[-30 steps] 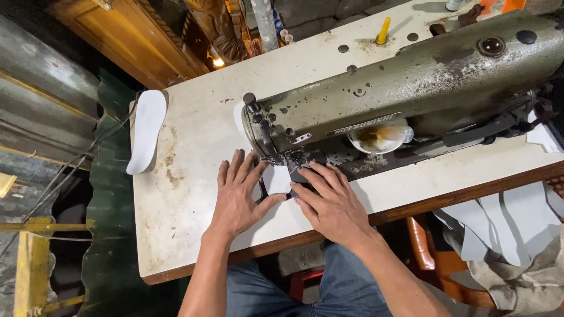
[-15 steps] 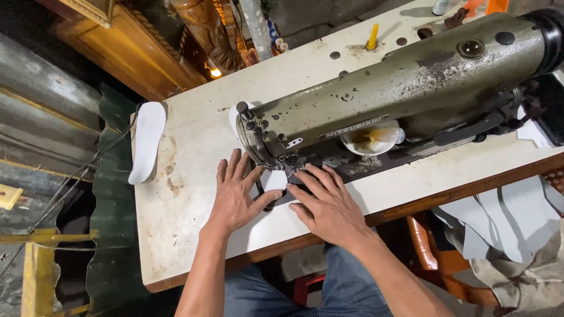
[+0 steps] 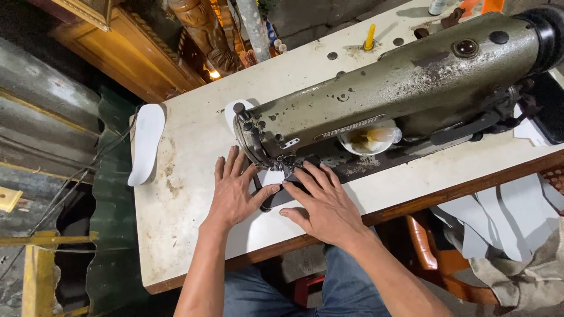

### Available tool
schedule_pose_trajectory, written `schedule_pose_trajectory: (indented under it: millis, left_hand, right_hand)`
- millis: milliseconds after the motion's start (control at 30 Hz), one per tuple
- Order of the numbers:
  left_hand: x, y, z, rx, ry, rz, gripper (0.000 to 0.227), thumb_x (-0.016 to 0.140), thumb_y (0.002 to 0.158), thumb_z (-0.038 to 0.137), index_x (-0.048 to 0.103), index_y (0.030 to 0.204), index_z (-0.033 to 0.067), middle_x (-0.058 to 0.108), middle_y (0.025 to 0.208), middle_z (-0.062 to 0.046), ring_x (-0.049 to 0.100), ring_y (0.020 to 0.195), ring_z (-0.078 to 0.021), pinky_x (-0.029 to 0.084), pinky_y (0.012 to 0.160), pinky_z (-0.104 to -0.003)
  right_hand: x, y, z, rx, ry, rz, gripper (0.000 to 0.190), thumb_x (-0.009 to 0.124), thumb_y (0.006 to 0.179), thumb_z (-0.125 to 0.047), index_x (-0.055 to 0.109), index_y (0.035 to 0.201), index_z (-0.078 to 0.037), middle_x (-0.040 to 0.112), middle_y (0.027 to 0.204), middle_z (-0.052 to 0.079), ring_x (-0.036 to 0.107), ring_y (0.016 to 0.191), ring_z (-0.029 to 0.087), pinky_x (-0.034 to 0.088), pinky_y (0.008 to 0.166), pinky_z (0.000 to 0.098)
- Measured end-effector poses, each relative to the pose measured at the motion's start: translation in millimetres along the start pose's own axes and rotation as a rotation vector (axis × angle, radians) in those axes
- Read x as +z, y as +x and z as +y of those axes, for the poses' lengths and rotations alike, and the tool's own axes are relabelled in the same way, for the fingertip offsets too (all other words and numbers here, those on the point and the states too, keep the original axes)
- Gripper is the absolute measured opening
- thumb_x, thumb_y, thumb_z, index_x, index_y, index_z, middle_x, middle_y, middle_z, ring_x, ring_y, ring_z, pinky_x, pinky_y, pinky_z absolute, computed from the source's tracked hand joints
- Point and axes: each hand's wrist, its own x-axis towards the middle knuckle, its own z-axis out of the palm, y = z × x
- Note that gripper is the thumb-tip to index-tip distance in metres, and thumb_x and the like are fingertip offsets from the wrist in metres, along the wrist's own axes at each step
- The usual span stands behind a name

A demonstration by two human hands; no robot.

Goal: The person uses a sewing machine to stitch white shoe insoles to black fabric strips. They guide the insoles under the needle, aligning the edges, and sew along the perimeter of each piece.

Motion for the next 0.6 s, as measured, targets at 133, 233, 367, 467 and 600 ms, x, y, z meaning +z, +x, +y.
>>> schedule_pose_trajectory:
  millis: [133,233,367,467,600]
  left_hand:
    - [5,3,-2,-0.018,0.005,-0.015,0.081,0.045,0.084,0.087,0.056,0.141,0.0311,0.025,0.17,-0.003,0.013,0.16,-0.028,0.008,0.129,-0.054]
    - [6,6,-2,-0.029,0.018,-0.018,0.085,0.043,0.085,0.087,0.049,0.15,0.0338,0.022,0.171,-0.002,0.011,0.16,-0.0268,0.006,0.129,-0.053]
    - [2,5,1,-0.038,0.034,-0.019,0.088,0.041,0.085,0.088,0.043,0.155,0.0342,0.021,0.172,-0.002,0.009,0.16,-0.0261,0.005,0.129,-0.053]
    - [9,8,-3,-0.058,0.009,-0.027,0.09,0.04,0.085,0.088,0.038,0.158,0.0355,0.018,0.173,-0.001,0.007,0.161,-0.0249,0.003,0.129,-0.053]
    - [12,6,-5,-0.067,0.05,-0.018,0.092,0.036,0.085,0.089,0.037,0.158,0.0331,0.024,0.171,-0.003,0.01,0.16,-0.0246,0.005,0.129,-0.052]
  right_hand:
    - [-2,1,-1,0.021,-0.003,-0.046,0.058,0.044,0.104,-0.056,0.06,0.141,-0.015,0.051,0.146,0.019,0.029,0.152,0.037,0.015,0.125,0.0566]
    - [-3,3,-2,0.036,-0.022,-0.07,0.06,0.042,0.104,-0.058,0.058,0.143,-0.016,0.049,0.148,0.019,0.027,0.153,0.037,0.014,0.125,0.0563]
    - [-4,5,-4,0.053,-0.032,-0.098,0.063,0.04,0.103,-0.061,0.056,0.145,-0.017,0.046,0.151,0.019,0.024,0.154,0.037,0.013,0.126,0.0559]
    - [-4,4,-3,0.051,-0.046,-0.117,0.063,0.039,0.103,-0.061,0.055,0.147,-0.017,0.044,0.152,0.018,0.022,0.154,0.038,0.012,0.125,0.056]
    - [-3,4,-3,0.047,-0.047,-0.111,0.063,0.04,0.103,-0.061,0.054,0.147,-0.017,0.042,0.154,0.019,0.022,0.154,0.039,0.012,0.125,0.0565]
